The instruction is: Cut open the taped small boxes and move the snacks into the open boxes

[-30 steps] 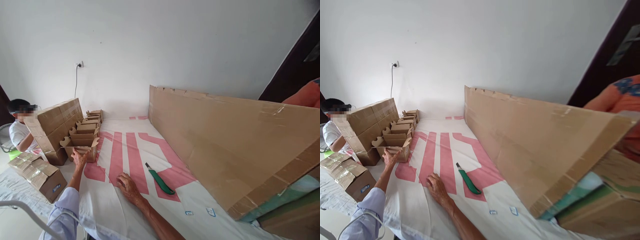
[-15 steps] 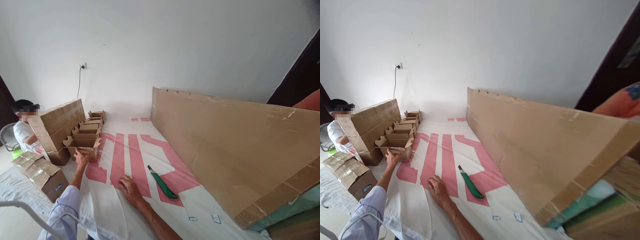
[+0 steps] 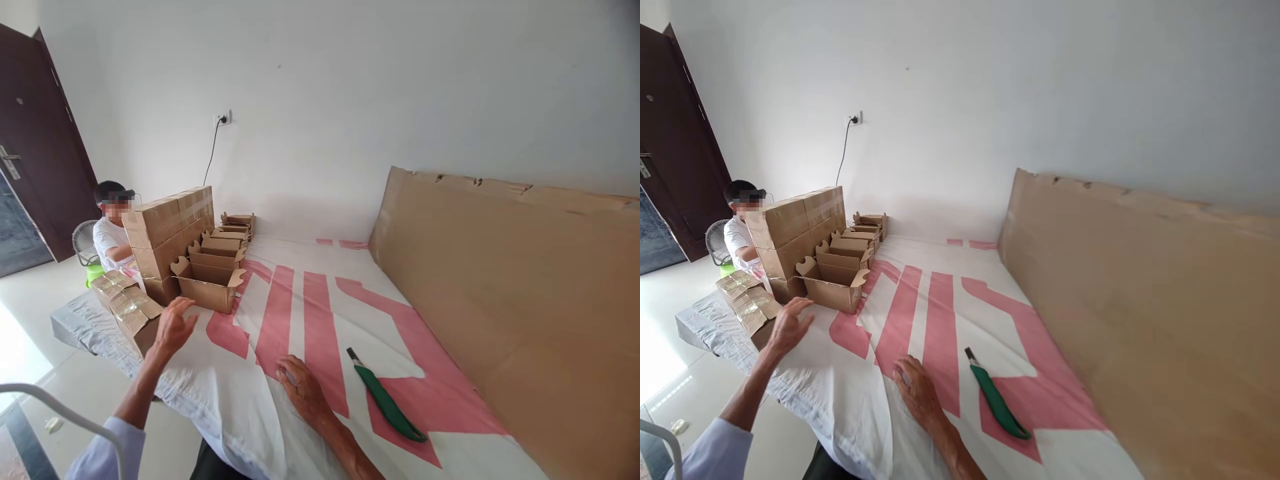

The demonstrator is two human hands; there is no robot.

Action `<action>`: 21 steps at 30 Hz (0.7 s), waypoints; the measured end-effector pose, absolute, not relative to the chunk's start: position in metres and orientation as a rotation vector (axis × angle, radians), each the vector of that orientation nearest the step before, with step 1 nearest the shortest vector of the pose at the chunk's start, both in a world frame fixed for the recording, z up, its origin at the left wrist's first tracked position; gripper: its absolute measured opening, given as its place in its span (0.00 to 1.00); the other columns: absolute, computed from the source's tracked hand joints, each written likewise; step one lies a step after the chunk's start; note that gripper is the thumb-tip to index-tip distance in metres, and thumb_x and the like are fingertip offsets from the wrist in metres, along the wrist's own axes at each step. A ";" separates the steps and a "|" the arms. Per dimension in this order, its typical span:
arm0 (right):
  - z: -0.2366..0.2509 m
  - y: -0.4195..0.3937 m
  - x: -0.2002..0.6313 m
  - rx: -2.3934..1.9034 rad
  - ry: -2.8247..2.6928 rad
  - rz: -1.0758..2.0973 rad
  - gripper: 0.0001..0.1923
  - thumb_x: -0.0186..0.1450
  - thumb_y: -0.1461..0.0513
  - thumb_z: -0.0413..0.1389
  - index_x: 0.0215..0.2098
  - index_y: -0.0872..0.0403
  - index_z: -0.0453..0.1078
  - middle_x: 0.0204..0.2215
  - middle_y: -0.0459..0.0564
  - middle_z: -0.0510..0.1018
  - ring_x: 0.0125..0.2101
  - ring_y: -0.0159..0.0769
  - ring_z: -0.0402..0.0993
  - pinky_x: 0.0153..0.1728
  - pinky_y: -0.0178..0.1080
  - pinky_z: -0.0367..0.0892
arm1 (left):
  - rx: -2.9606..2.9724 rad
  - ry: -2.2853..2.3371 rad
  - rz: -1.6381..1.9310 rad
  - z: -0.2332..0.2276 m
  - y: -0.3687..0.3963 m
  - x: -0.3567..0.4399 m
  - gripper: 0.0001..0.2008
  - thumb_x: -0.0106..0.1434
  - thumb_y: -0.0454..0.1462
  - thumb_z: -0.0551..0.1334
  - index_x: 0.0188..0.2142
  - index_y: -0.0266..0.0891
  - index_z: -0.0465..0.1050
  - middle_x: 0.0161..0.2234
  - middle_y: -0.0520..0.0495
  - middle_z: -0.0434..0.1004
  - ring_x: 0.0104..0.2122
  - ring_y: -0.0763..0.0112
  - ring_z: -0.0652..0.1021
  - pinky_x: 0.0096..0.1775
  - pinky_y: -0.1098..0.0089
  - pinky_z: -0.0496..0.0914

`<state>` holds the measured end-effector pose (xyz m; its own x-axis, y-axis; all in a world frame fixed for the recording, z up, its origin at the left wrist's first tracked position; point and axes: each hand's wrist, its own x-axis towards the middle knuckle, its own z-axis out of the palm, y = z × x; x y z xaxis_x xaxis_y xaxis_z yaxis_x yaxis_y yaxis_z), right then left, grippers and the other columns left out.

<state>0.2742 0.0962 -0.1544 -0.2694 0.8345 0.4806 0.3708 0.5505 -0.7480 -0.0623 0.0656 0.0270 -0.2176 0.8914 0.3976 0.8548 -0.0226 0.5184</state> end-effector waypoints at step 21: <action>-0.138 0.085 0.402 -1.307 -1.671 0.165 0.21 0.71 0.46 0.50 0.46 0.50 0.77 0.44 0.60 0.83 0.47 0.53 0.78 0.51 0.56 0.74 | 2.104 2.542 0.397 0.018 -0.011 -0.008 0.23 0.72 0.48 0.60 0.61 0.42 0.76 0.68 0.31 0.69 0.66 0.40 0.69 0.63 0.43 0.65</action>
<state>0.4018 0.0847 -0.1376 0.0481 0.8032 0.5938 0.6717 0.4140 -0.6143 -0.0083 -0.0114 0.0185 -0.1885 0.9388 0.2882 0.9820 0.1766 0.0670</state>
